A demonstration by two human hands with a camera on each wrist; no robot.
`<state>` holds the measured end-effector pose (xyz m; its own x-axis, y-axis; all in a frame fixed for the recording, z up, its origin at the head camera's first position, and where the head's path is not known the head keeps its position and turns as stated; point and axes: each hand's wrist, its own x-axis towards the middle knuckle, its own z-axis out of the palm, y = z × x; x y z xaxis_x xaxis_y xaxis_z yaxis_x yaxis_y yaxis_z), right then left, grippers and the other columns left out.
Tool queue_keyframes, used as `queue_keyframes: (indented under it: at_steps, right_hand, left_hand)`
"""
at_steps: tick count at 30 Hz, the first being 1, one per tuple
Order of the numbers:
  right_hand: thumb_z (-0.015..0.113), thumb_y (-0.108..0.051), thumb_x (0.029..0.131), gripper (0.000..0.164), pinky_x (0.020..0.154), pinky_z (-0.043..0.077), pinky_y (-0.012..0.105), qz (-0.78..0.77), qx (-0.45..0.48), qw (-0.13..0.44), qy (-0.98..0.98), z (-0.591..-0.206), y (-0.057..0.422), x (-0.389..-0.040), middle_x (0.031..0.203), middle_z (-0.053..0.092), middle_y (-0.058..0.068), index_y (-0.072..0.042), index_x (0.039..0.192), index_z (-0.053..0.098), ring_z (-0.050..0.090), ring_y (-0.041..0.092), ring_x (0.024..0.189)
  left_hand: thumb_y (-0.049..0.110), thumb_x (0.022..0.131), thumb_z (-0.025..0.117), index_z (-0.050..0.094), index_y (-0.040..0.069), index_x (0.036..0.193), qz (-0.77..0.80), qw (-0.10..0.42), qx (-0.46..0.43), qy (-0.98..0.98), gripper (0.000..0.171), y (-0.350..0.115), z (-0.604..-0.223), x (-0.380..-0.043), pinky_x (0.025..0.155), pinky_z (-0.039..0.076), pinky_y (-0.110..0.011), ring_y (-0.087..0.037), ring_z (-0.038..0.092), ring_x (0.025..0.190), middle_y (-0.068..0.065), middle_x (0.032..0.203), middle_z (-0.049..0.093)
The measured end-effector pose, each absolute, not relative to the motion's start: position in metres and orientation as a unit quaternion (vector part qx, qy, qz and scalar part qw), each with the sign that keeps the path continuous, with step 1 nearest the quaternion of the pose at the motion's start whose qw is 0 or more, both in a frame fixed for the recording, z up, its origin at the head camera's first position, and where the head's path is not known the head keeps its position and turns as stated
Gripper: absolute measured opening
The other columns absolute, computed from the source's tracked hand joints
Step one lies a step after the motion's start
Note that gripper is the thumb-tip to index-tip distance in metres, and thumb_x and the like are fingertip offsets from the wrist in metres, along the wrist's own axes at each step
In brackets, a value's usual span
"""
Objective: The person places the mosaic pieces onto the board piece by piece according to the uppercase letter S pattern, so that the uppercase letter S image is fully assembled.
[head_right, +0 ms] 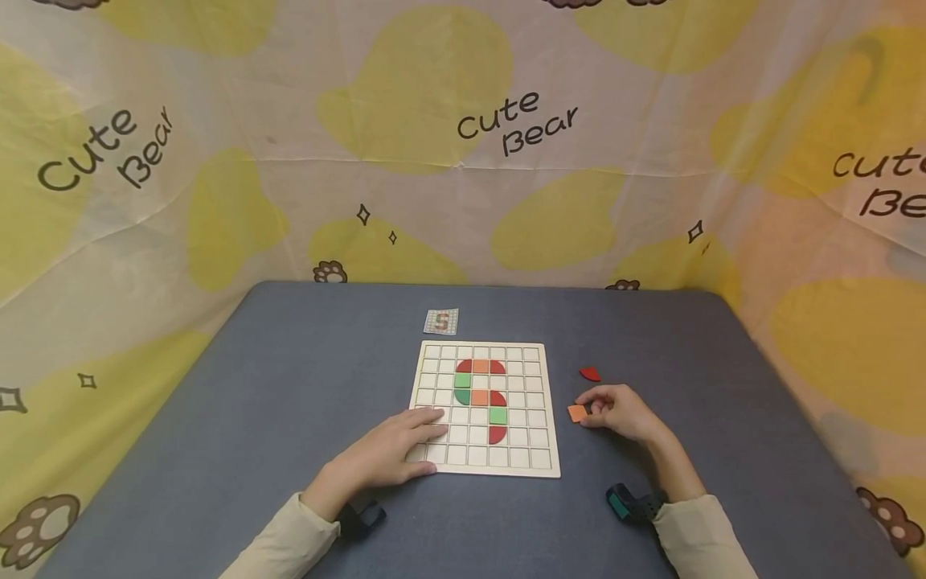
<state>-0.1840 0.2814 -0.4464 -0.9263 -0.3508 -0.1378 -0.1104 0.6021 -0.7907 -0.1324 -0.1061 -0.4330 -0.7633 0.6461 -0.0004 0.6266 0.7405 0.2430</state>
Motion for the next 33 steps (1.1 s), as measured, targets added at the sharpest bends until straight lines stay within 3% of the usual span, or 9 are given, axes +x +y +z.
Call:
queue_keyframes:
  at_steps: [11,33]
  right_hand:
    - [0.075,-0.011,0.08,0.03,0.052,0.035,0.018,-0.42,-0.139,0.124,0.888,-0.445,0.28,-0.183,0.068,0.05,-0.004,0.007,0.103,0.068,0.042,-0.001,0.059]
    - [0.076,-0.012,0.08,0.032,0.052,0.034,0.018,-0.443,-0.12,0.121,0.88,-0.442,0.257,-0.182,0.072,0.049,0.001,0.006,0.105,0.067,0.042,0.002,0.06]
  left_hand:
    - [0.033,0.087,0.069,0.058,0.013,0.133,0.113,0.047,0.341,0.932,0.051,-0.107,-0.433,-0.133,0.111,0.043,-0.044,-0.026,0.049,0.135,-0.008,0.144,0.052]
    - [0.033,0.087,0.069,0.058,0.013,0.133,0.118,0.046,0.343,0.931,0.052,-0.106,-0.431,-0.132,0.111,0.043,-0.043,-0.027,0.049,0.135,-0.009,0.144,0.053]
